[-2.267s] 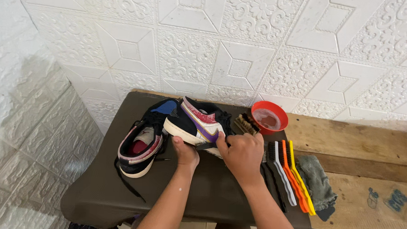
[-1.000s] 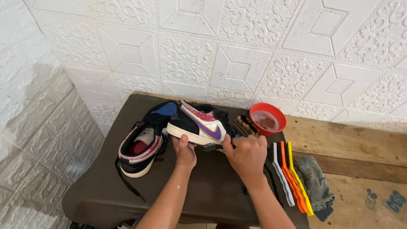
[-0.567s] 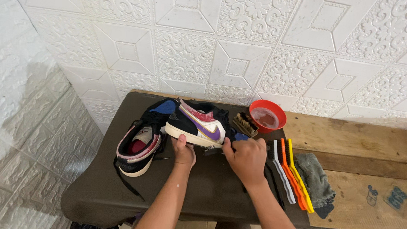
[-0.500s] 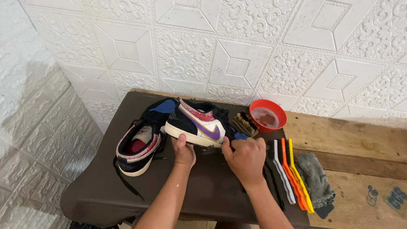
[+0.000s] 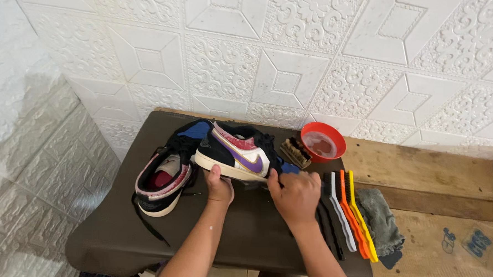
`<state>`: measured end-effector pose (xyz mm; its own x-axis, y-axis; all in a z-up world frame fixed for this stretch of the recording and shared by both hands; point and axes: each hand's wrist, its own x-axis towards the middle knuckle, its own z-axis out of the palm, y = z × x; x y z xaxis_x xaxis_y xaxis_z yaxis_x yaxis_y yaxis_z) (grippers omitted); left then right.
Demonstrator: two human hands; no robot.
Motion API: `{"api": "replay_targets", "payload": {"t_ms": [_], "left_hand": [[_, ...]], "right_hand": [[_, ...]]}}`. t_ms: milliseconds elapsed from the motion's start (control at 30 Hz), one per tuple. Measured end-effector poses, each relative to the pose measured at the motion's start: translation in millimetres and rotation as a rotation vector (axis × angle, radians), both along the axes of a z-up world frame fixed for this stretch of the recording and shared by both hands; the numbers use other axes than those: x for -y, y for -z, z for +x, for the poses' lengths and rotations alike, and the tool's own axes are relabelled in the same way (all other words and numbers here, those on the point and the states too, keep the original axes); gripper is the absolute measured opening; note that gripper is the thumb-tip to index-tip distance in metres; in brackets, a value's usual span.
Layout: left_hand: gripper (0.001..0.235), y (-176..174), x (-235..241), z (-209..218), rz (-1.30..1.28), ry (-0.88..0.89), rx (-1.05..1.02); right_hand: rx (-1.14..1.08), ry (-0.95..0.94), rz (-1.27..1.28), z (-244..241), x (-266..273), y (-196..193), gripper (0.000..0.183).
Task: The person scrubs a black and blue sneaker with a brush dipped in a red bowl of soapy water, then wipes it with a cloth. The person continues to scrub different parts of the shoe, including the sole and upper, using various brushes and wiping with a cloth.
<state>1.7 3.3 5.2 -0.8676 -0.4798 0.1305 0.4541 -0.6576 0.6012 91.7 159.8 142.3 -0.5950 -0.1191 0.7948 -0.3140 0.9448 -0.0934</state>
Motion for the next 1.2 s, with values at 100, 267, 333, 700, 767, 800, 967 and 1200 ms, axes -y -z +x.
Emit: {"api": "replay_targets", "payload": {"t_ms": [100, 267, 333, 700, 767, 800, 967, 1200], "left_hand": [[0.082, -9, 0, 15, -0.095, 0.003, -0.058], [0.079, 19, -1, 3, -0.007, 0.012, -0.045], [0.079, 33, -3, -3, 0.005, 0.019, -0.055], [0.068, -20, 1, 27, 0.031, -0.109, -0.015], [0.071, -5, 0, 48, 0.124, -0.100, 0.064], [0.073, 4, -2, 60, 0.218, -0.085, 0.147], [0.082, -57, 15, 151, 0.512, -0.119, 0.278], [0.080, -39, 4, 184, 0.562, -0.039, 0.403]], "right_hand": [[0.001, -0.088, -0.035, -3, 38, -23, 0.042], [-0.048, -0.102, -0.048, -4, 31, -15, 0.044], [-0.050, -0.069, -0.043, -3, 16, -5, 0.044], [0.061, -0.101, -0.095, 9, 14, -18, 0.056], [0.065, -0.106, -0.076, 18, 15, -26, 0.057], [0.072, -0.105, -0.055, 24, 15, -29, 0.057], [0.160, -0.162, 0.065, 74, 32, -33, 0.052], [0.191, -0.077, 0.035, 107, 16, -15, 0.056]]}}
